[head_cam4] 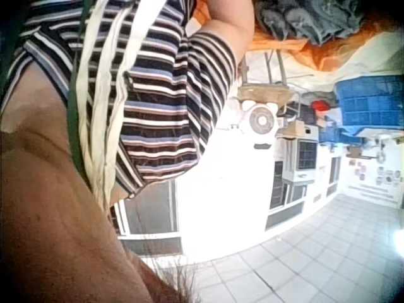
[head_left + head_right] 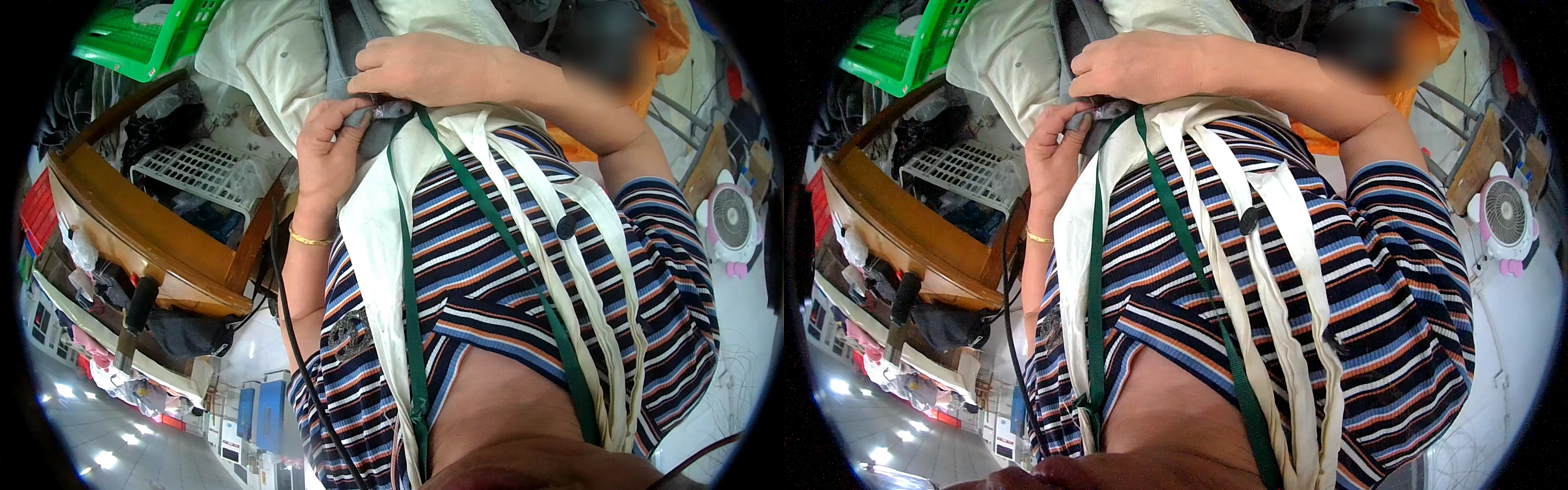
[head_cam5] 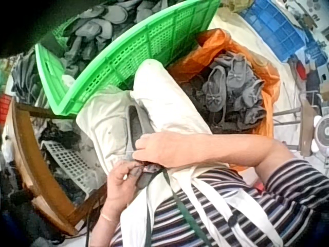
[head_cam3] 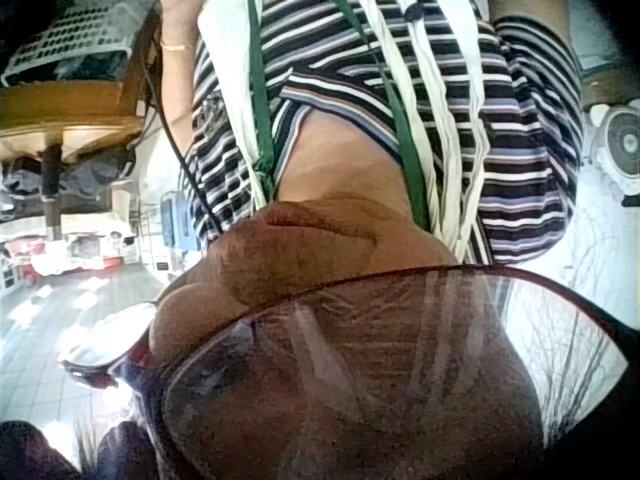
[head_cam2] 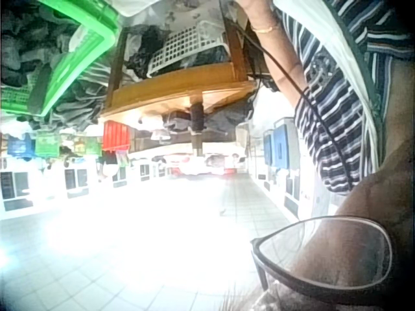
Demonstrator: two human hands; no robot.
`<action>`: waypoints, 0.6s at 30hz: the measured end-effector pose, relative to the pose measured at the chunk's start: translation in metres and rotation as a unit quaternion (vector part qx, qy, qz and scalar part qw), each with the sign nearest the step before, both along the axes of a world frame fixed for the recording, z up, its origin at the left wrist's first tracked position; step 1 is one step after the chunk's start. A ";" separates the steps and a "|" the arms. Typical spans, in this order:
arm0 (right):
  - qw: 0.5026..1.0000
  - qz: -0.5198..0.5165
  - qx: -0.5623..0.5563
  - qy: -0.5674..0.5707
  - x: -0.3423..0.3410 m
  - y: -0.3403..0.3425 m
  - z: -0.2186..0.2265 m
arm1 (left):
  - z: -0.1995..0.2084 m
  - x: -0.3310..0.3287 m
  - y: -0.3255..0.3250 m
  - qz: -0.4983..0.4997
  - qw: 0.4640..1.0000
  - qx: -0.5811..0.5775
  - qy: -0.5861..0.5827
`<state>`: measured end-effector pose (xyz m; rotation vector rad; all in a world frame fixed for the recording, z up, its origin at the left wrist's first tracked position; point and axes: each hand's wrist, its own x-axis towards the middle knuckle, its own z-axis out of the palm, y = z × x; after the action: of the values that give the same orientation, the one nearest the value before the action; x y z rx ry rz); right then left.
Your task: The person sits on the floor and sews the opening of a grey slipper using a needle and thread. They repeatedly pull the thread to tighten the seam and place the finished slipper into a green basket.
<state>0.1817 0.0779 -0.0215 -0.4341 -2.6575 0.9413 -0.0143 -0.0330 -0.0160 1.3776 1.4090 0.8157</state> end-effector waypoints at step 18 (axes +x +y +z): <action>0.989 0.004 0.139 0.049 0.004 0.009 0.004 | -0.002 -0.004 0.006 -0.007 1.000 0.014 0.014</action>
<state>0.1858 0.0872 -0.0172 -0.3051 -2.6482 0.5646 -0.0182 -0.0269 -0.0178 1.4237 1.4126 0.8124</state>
